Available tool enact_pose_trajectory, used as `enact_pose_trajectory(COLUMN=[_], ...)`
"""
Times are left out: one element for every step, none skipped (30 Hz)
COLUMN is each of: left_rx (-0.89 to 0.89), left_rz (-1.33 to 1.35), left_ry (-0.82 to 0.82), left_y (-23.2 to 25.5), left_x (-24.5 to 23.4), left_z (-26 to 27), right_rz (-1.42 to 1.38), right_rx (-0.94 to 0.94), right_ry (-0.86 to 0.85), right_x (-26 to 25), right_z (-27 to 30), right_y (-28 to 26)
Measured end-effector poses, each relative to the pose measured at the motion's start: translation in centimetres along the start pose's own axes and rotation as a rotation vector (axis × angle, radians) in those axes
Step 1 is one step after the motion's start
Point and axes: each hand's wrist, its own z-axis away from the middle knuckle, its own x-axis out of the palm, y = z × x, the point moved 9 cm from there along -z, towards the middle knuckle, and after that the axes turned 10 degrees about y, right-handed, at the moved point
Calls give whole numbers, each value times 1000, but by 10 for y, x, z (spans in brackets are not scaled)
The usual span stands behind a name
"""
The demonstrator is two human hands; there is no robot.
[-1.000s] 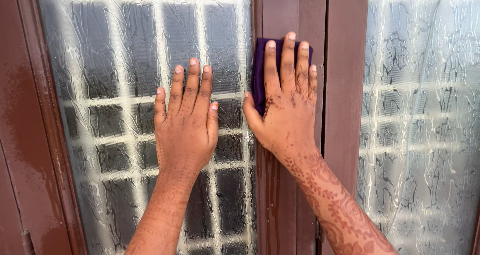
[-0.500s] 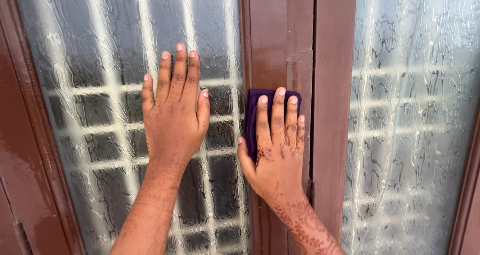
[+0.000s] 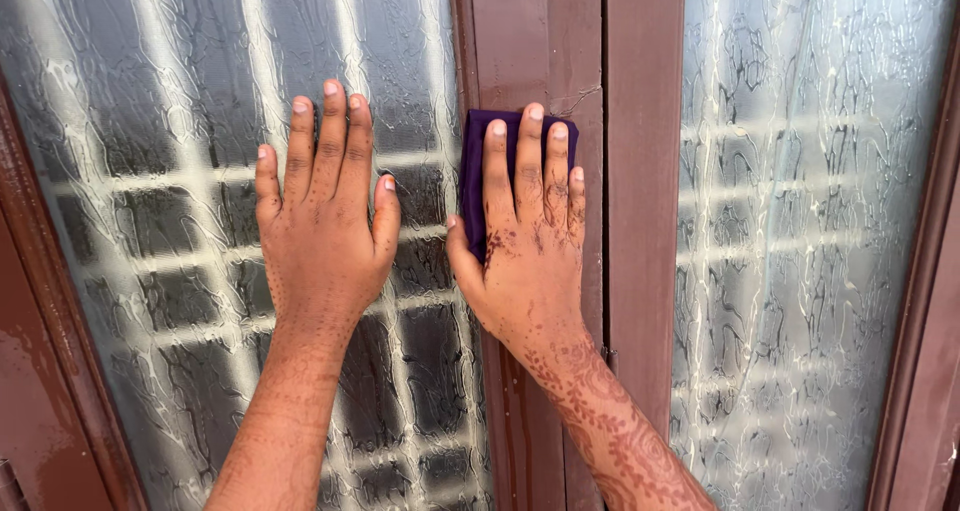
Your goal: The person cleans a glass window by spraying it with liquid and wiping the glass and wooden frame with a purple cloth.
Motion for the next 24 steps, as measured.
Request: enact_pose_trajectory(left_rx=[1, 1, 0, -1, -1, -1, 0, 0, 2, 3, 4, 2, 1, 1, 0, -1, -2, -1, -1, -3, 0, 3, 6, 3], left_rz=[4, 6, 6, 6, 5, 7, 8, 10, 8, 6, 5, -5, -16, -28, -20, -12, -5, -8, -10, -14, -12, -14, -15, -16], left_ry=[-1, -4, -3, -2, -1, -2, -3, -5, -4, -5, -6, -8, -11, -8, -9, -8, -6, -4, -2, -1, -2, -3, -3, -7], left_y=[0, -1, -1, -1, -1, -2, -2, -2, -3, -3, -3, -3, -3, -4, -3, -3, -3, -3, -4, -4, -3, -4, -5, -5], left_x=[0, 0, 0, 1, 1, 1, 1, 1, 1, 2, 3, 3, 4, 4, 4, 3, 3, 3, 3, 3, 4, 4, 4, 4], left_z=[0, 1, 1, 1, 2, 2, 2, 2, 2, 2, 2, 3, 3, 2, 3, 3, 3, 3, 3, 4, 4, 4, 4, 5], right_rz=[-5, -2, 1, 4, 10, 16, 23, 25, 28, 31, 28, 26, 24, 20, 16, 12, 11, 12, 13, 8, 3, -6, 3, 13], right_rx=[3, 9, 14, 19, 26, 31, 36, 30, 25, 20, 7, -2, -11, -13, -16, -19, -18, -16, -14, -10, -7, -4, -1, 7], right_ry=[-11, -18, -24, -31, -41, -52, -63, -65, -68, -71, -68, -66, -64, -64, -63, -60, -56, -55, -53, -61, -69, -75, -79, -82], right_x=[-1, -2, -3, -5, -5, -6, -6, -7, -7, -8, -7, -5, -3, -1, 0, 0, 0, 1, 1, 1, -1, 0, 0, -1], right_z=[6, 14, 25, 36, 48, 59, 68, 75, 81, 84, 83, 80, 74, 66, 57, 48, 41, 37, 35, 37, 40, 46, 53, 65], right_y=[1, 1, 0, -1, -2, -3, -4, -5, -5, -5, -6, -5, -5, -4, -2, -2, -2, -2, -3, -3, -1, 0, 0, -1])
